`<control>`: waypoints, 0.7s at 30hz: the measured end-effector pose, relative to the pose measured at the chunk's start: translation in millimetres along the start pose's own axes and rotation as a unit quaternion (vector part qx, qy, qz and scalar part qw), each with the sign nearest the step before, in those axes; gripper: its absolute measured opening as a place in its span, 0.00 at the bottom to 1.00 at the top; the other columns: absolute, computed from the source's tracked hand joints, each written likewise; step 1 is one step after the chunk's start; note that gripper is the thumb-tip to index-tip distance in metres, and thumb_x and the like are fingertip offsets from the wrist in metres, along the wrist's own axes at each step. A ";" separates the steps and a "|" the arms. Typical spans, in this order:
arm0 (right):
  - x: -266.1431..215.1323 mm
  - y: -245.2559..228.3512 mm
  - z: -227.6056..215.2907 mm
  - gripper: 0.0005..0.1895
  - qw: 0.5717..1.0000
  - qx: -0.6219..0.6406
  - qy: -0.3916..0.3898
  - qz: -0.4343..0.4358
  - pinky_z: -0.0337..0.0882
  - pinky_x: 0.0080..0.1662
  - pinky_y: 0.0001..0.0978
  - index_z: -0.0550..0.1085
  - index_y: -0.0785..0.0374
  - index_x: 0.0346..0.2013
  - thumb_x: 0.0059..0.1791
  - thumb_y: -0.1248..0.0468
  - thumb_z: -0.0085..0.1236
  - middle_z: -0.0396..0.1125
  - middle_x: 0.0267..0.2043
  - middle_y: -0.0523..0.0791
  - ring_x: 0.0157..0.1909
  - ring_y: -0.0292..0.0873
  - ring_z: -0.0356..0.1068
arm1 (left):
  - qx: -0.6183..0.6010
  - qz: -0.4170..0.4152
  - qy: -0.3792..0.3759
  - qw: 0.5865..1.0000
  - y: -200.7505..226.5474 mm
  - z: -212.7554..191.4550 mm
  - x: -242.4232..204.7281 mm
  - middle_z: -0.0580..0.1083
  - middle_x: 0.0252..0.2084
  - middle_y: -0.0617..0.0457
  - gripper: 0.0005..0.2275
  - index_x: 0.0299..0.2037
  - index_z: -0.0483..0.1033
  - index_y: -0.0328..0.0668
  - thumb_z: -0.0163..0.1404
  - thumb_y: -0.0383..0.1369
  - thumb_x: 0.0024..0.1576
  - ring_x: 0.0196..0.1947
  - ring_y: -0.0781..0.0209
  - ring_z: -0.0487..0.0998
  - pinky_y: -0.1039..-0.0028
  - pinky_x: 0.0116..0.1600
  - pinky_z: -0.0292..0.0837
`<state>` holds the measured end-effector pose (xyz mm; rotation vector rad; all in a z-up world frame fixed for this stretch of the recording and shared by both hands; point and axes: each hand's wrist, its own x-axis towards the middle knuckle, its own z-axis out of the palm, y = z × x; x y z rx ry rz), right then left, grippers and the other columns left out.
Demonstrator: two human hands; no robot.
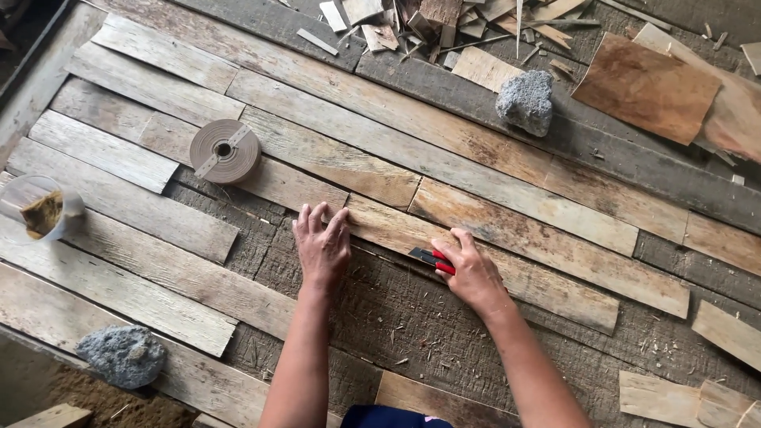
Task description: The person is selecting, scoring with a utility knife, and fitting thin wooden planks together to cover a floor surface.
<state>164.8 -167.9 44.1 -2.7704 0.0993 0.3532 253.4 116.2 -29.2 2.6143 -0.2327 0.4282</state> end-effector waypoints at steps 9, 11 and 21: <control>-14.9 -7.6 -6.2 0.32 0.999 0.005 -0.002 0.032 0.78 0.52 0.61 0.68 0.36 0.63 0.45 0.59 0.66 0.50 0.71 0.40 0.50 0.66 0.74 | 0.020 0.012 0.025 0.999 0.6 6.4 -1.1 0.64 0.63 0.53 0.19 0.55 0.76 0.68 0.58 0.48 0.53 0.70 0.39 0.58 0.37 0.67 0.54; -21.5 -1.4 -4.2 0.32 0.998 0.015 0.003 0.054 0.79 0.52 0.61 0.68 0.38 0.63 0.46 0.59 0.66 0.50 0.71 0.41 0.50 0.67 0.74 | 0.022 0.016 0.035 0.999 2.6 5.1 -1.5 0.65 0.63 0.53 0.20 0.55 0.76 0.68 0.58 0.51 0.52 0.70 0.39 0.59 0.39 0.67 0.54; -38.3 13.9 -8.3 0.30 0.994 0.048 0.080 0.062 0.80 0.48 0.61 0.69 0.45 0.63 0.46 0.57 0.65 0.53 0.68 0.43 0.49 0.66 0.74 | 0.021 0.032 0.045 0.998 3.3 14.8 -6.1 0.64 0.66 0.48 0.25 0.59 0.74 0.63 0.55 0.57 0.54 0.71 0.34 0.58 0.36 0.67 0.53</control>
